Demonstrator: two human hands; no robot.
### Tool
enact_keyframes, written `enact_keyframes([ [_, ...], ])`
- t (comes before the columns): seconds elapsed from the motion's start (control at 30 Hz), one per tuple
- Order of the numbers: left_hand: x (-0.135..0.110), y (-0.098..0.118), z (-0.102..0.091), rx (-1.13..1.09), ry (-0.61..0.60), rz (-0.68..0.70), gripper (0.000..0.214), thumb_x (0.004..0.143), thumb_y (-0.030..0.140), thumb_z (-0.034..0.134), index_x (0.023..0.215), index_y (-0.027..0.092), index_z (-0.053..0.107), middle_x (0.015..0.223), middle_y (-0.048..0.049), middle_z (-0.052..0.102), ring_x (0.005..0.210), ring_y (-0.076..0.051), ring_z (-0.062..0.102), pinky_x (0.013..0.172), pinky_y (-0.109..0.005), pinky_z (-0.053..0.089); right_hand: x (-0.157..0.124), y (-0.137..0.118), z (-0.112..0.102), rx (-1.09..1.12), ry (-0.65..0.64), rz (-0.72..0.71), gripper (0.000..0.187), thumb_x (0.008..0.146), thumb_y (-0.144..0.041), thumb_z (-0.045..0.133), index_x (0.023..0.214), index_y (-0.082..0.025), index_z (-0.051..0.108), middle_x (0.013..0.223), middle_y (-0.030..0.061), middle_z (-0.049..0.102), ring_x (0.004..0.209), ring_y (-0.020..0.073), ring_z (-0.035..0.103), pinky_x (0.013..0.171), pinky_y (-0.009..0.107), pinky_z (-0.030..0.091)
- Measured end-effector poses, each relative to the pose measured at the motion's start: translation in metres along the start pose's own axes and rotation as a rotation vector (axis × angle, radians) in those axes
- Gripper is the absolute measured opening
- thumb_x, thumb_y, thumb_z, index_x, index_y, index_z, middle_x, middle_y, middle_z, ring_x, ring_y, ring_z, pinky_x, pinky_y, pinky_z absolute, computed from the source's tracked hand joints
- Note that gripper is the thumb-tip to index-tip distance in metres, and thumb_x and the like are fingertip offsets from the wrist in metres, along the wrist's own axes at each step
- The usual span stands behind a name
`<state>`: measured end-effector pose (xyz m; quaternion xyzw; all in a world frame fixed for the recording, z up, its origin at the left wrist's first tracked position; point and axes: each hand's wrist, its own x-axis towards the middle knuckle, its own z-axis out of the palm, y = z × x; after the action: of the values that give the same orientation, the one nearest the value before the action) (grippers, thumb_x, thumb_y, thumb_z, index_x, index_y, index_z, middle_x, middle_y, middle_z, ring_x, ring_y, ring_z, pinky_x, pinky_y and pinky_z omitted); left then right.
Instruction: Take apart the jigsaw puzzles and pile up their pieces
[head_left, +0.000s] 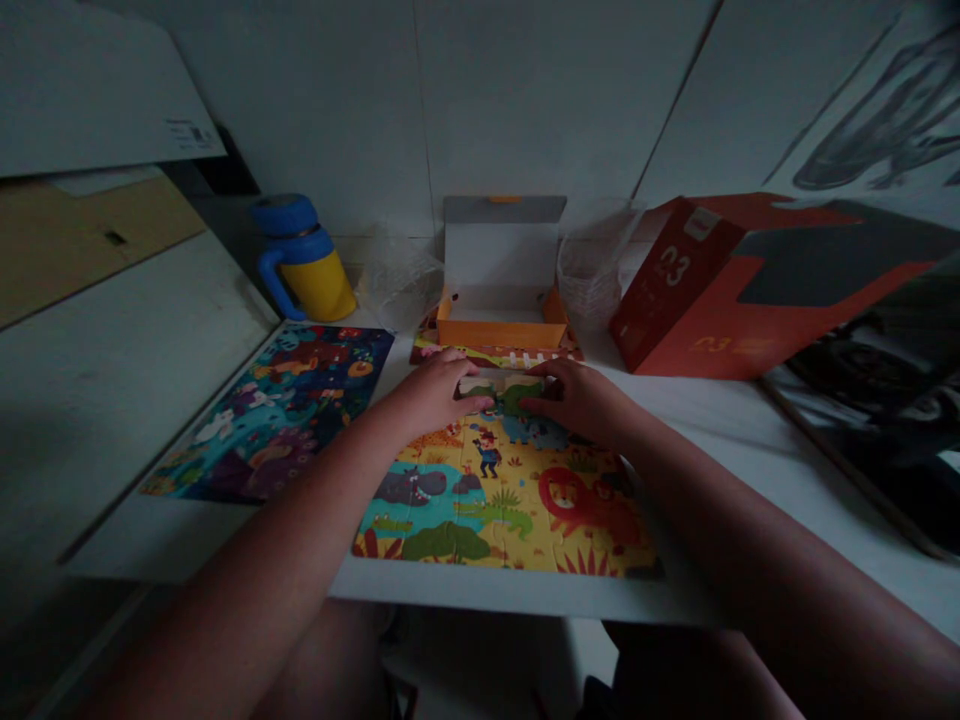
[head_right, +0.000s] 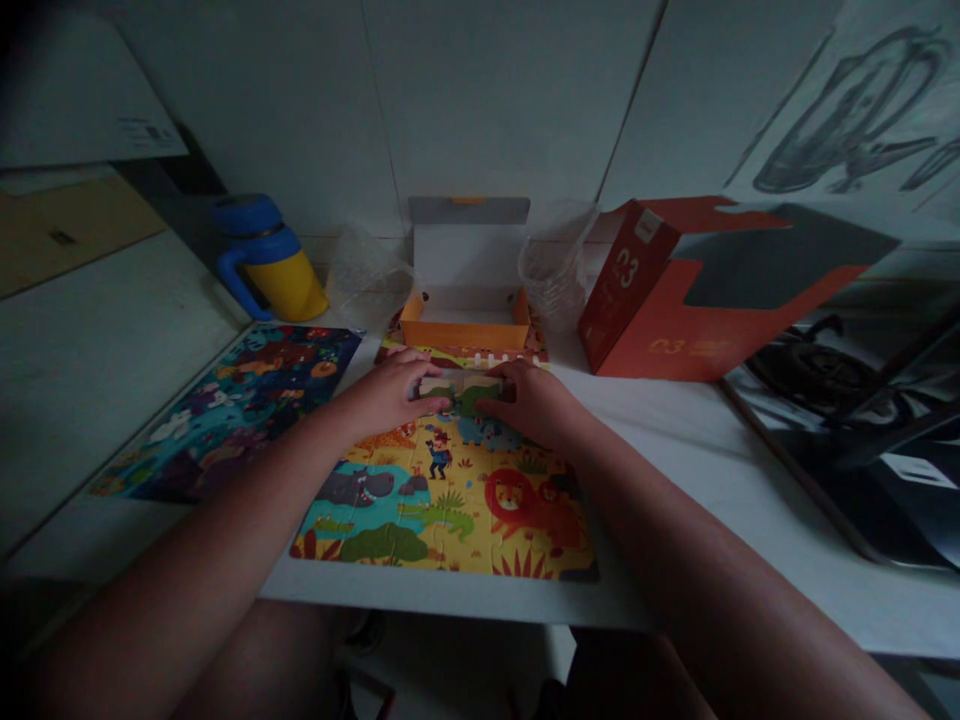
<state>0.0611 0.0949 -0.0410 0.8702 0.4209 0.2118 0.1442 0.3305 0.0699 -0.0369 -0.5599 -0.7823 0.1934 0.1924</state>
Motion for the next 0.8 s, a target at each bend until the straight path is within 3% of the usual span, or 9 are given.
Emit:
enact_keyframes([
  [0.2,0.0,0.0,0.0,0.033,-0.04,-0.043,0.053,0.08,0.057,0.084,0.111,0.018,0.067,0.118,-0.0111,0.065,0.12,-0.031,0.056,0.107,-0.044,0.043,-0.002,-0.005,0.001,0.046,-0.009,-0.033,0.056,0.084,-0.043,0.08,0.133,-0.021,0.063,0.113,0.0095,0.075,0.086,0.0226,0.069,0.073,0.033,0.051],
  [0.4,0.006,0.002,0.001,0.018,-0.051,-0.12,0.049,0.077,0.054,0.086,0.103,0.019,0.063,0.114,-0.0105,0.064,0.116,-0.032,0.057,0.1,-0.042,0.045,0.001,-0.009,0.001,-0.064,-0.08,-0.089,0.05,0.088,-0.052,0.075,0.128,-0.021,0.07,0.122,0.0155,0.069,0.103,0.0311,0.068,0.087,0.041,0.054],
  [0.57,0.008,0.005,0.001,-0.036,-0.04,-0.176,0.052,0.069,0.049,0.092,0.1,0.021,0.06,0.11,-0.0093,0.065,0.112,-0.032,0.058,0.096,-0.042,0.046,0.002,-0.007,0.003,-0.089,-0.057,-0.104,0.053,0.086,-0.054,0.077,0.125,-0.019,0.069,0.131,0.0189,0.063,0.117,0.0346,0.064,0.1,0.047,0.051],
  [0.8,0.005,0.01,0.0,-0.135,-0.034,-0.216,0.058,0.067,0.046,0.093,0.105,0.022,0.058,0.102,-0.007,0.068,0.096,-0.027,0.063,0.08,-0.039,0.049,0.0,-0.007,0.005,0.103,-0.05,0.017,0.06,0.076,-0.049,0.085,0.122,-0.022,0.056,0.116,0.01,0.072,0.095,0.0258,0.068,0.078,0.035,0.052],
])
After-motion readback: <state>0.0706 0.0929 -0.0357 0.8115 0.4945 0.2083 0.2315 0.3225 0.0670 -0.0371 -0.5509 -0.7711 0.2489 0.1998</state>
